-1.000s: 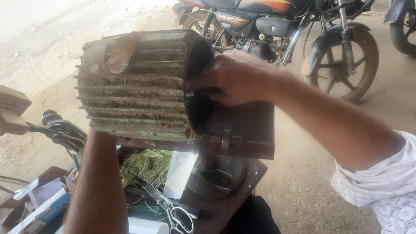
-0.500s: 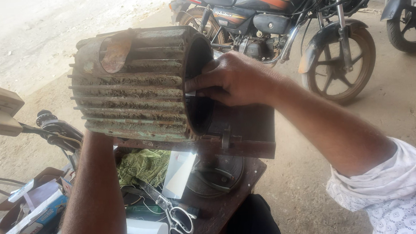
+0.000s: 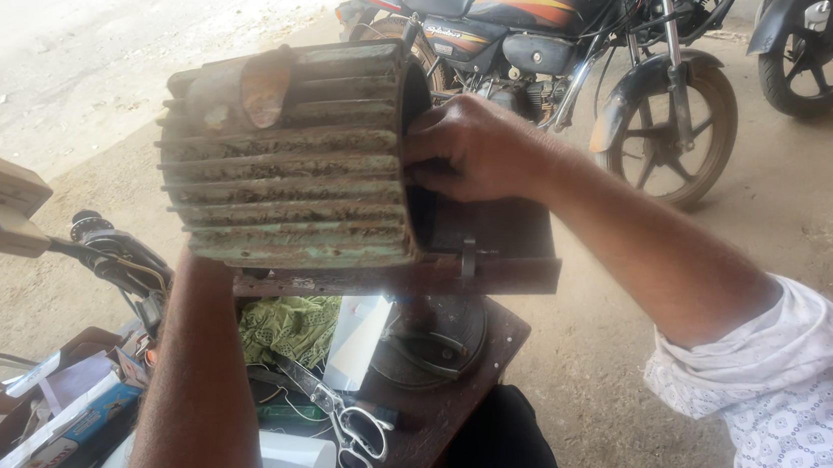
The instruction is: The person cuts a strip from a white plastic sheet using shears, then folds and smooths the sheet by hand. They use a metal bar to press and crease the folded edges, then fold the sheet again.
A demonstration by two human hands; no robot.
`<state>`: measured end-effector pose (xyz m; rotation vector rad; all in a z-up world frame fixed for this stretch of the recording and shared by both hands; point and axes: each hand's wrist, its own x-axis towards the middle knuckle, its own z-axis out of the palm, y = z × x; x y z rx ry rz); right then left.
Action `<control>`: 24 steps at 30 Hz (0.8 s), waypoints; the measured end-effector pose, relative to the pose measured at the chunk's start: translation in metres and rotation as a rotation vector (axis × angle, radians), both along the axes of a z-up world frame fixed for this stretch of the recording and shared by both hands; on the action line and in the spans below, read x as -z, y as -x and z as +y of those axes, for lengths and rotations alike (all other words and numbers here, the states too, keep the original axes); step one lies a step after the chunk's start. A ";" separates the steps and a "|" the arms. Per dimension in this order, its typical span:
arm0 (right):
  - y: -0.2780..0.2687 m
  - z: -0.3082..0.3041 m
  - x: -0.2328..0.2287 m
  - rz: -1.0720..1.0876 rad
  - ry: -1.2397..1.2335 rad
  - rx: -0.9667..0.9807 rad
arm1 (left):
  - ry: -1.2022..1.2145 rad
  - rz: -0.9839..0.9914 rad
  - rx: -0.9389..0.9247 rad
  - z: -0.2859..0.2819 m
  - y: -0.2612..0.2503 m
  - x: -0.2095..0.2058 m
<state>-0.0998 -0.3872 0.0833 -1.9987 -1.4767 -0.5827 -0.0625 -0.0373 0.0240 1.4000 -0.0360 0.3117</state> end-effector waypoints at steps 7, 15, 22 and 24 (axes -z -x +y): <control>0.001 0.000 0.000 0.006 -0.038 -0.014 | -0.011 0.028 0.013 -0.001 0.000 -0.001; -0.005 -0.001 0.000 -0.040 0.008 0.032 | -0.009 0.135 0.042 -0.012 0.012 -0.004; -0.039 -0.005 0.010 -0.381 0.127 -0.050 | 0.350 0.182 0.203 -0.032 0.072 -0.019; -0.058 -0.006 0.016 -0.419 0.127 -0.184 | -0.311 0.075 0.142 -0.027 0.087 -0.036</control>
